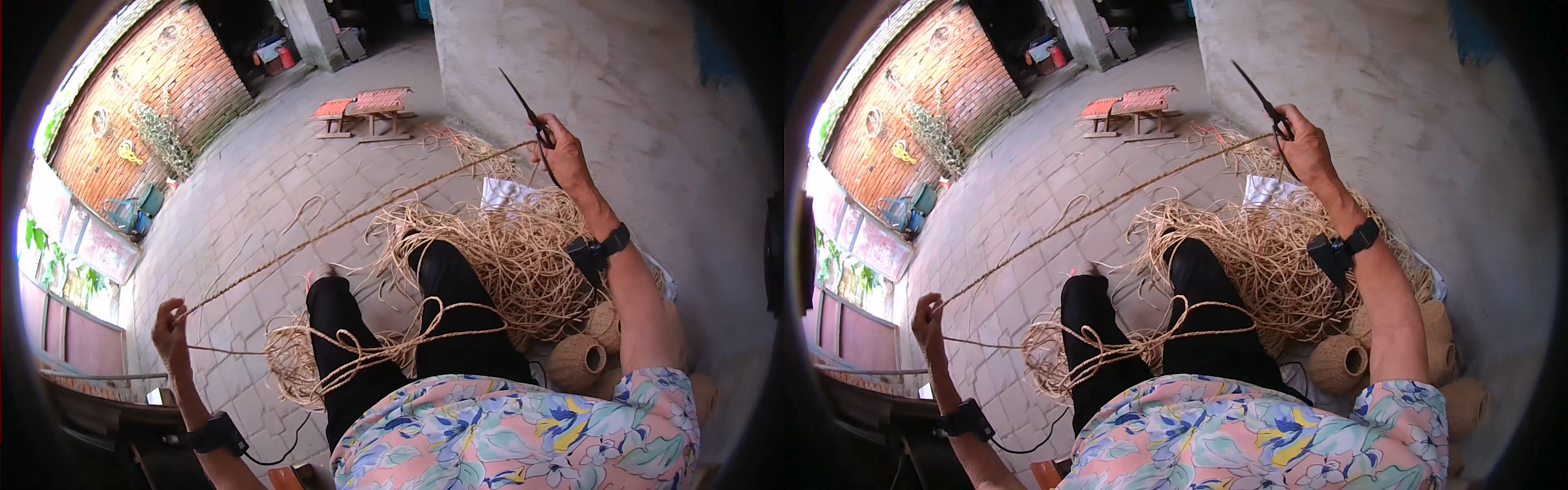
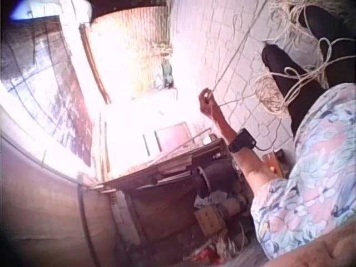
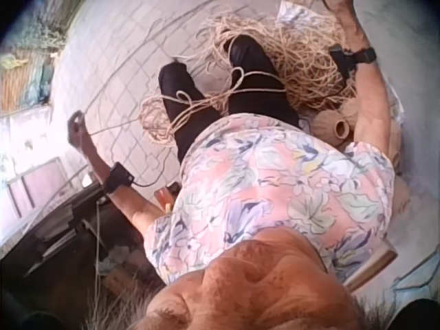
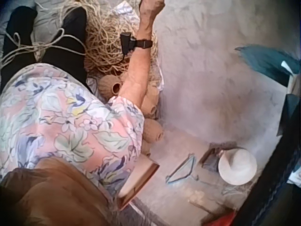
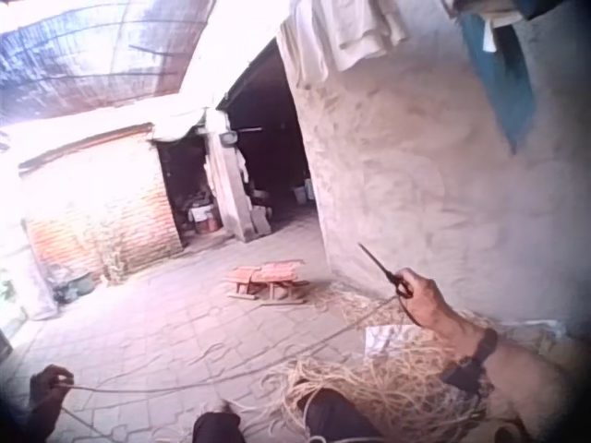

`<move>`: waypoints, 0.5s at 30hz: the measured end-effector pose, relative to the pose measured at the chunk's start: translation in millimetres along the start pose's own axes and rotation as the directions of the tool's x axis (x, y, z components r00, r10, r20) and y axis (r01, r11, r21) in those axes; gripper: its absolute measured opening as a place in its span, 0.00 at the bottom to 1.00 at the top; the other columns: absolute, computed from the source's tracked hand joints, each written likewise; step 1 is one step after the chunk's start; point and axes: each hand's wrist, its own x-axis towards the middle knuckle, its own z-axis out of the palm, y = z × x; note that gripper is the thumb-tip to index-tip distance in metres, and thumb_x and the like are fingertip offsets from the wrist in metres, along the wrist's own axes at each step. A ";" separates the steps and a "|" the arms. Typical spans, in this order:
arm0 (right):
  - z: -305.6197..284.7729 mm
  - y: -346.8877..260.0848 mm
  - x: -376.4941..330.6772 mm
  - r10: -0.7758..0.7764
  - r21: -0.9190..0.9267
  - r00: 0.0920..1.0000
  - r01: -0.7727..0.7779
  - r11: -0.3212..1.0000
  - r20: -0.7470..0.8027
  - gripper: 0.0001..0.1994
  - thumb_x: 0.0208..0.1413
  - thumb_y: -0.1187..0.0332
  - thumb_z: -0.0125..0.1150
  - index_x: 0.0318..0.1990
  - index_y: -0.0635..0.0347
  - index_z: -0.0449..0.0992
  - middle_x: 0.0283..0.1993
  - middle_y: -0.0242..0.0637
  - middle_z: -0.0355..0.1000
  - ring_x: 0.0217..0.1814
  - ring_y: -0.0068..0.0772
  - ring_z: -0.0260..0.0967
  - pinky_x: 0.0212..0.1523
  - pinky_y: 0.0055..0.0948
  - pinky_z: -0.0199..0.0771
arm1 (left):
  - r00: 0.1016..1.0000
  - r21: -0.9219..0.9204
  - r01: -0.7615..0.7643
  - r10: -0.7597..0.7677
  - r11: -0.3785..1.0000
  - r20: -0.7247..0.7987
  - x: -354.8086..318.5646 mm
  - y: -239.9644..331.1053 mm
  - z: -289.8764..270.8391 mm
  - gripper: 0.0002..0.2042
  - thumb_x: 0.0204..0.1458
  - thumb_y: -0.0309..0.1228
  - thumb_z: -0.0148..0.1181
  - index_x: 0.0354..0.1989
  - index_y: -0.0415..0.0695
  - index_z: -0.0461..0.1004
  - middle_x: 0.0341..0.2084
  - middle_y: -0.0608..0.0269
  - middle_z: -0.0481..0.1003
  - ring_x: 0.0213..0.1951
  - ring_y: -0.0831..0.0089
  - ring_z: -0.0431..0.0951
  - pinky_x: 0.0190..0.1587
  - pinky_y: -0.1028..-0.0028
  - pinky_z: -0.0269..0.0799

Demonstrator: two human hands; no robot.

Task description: Sorting and preparing bundles of bamboo or straw strands for weaving or manufacturing.

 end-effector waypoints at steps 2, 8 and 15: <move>-8.1 6.1 3.2 0.047 0.044 0.999 -0.048 0.998 0.024 0.16 0.50 0.78 0.55 0.48 0.57 0.69 0.22 0.25 0.65 0.23 0.17 0.66 0.23 0.21 0.68 | 0.996 -0.166 0.071 -0.080 0.984 -0.050 1.5 -20.6 -4.2 0.06 0.51 0.28 0.60 0.37 0.45 0.76 0.17 0.80 0.57 0.21 0.88 0.52 0.22 0.81 0.47; -70.5 103.3 19.7 0.221 0.240 0.975 -0.209 0.948 -0.022 0.23 0.45 0.79 0.55 0.53 0.56 0.67 0.20 0.26 0.63 0.14 0.15 0.58 0.13 0.15 0.55 | 0.952 -0.228 0.145 -0.199 0.963 -0.234 9.6 -115.6 -46.3 0.13 0.48 0.38 0.64 0.38 0.43 0.76 0.23 0.73 0.70 0.24 0.85 0.67 0.28 0.82 0.66; -129.5 229.7 -0.3 0.335 -0.586 0.916 -0.400 0.705 -0.223 0.11 0.53 0.71 0.52 0.45 0.52 0.69 0.30 0.44 0.74 0.26 0.42 0.73 0.28 0.40 0.69 | 0.948 -0.363 0.071 0.051 0.929 0.316 -8.6 -89.8 -69.6 0.36 0.53 0.62 0.44 0.62 0.45 0.61 0.53 0.57 0.67 0.52 0.65 0.68 0.56 0.63 0.59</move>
